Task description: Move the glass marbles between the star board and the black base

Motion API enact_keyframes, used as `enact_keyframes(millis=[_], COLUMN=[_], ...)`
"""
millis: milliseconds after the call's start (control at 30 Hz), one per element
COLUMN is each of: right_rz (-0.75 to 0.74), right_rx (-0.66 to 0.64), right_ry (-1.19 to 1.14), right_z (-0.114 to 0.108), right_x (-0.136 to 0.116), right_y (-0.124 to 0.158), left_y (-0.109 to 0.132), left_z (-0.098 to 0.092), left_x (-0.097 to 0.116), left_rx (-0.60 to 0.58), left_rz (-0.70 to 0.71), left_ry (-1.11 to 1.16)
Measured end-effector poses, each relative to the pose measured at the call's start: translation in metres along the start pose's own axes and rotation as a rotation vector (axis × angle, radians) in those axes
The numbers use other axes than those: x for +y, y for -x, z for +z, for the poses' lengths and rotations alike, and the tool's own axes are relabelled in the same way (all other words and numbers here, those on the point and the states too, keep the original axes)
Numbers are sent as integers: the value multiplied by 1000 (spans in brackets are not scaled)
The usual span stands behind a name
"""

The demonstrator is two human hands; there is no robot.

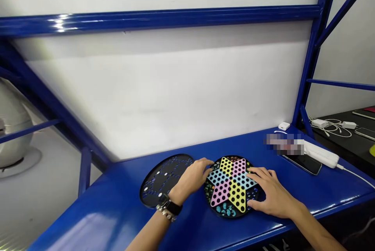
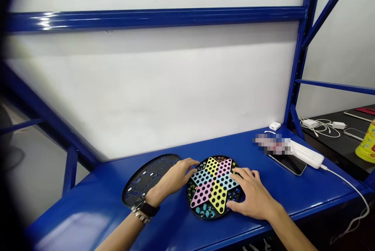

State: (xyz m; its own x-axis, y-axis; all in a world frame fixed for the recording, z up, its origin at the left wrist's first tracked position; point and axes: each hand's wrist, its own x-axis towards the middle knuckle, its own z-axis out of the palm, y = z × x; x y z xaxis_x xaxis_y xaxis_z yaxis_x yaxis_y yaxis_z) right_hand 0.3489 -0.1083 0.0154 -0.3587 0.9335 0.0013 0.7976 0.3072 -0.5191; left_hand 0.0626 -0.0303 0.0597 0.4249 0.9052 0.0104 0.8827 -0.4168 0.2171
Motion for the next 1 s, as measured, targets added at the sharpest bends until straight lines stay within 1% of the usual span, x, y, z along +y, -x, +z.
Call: enact_keyframes(millis=[100,200,300,400,500,667,800,1000], right_rz=[0,-13,-21,-22,-18,-6,-11,-14], right_rx=[-3,4,15,9,5,-2,2,7], right_ry=[6,10,16,21,29,29,30,8], right_z=[0,1,2,1,1,0,2,2], right_x=[0,1,3,4,3,3,5,4], right_y=[0,-1,-1,0,0,0,-1,0], left_y=[-20,-32,-39,-47,-58,-75,-76,-71], left_z=[7,13,12,5,1,7,7,-1], left_x=[11,20,25,28,36,50,46,22], left_rx=[-87,-114,-136,-160,-181,-208,-219,-242], left_rz=[28,44,46,13,-18,-30,-14,45], left_ry=[-160,-305,-335,-357,-386,-404,-393,-308])
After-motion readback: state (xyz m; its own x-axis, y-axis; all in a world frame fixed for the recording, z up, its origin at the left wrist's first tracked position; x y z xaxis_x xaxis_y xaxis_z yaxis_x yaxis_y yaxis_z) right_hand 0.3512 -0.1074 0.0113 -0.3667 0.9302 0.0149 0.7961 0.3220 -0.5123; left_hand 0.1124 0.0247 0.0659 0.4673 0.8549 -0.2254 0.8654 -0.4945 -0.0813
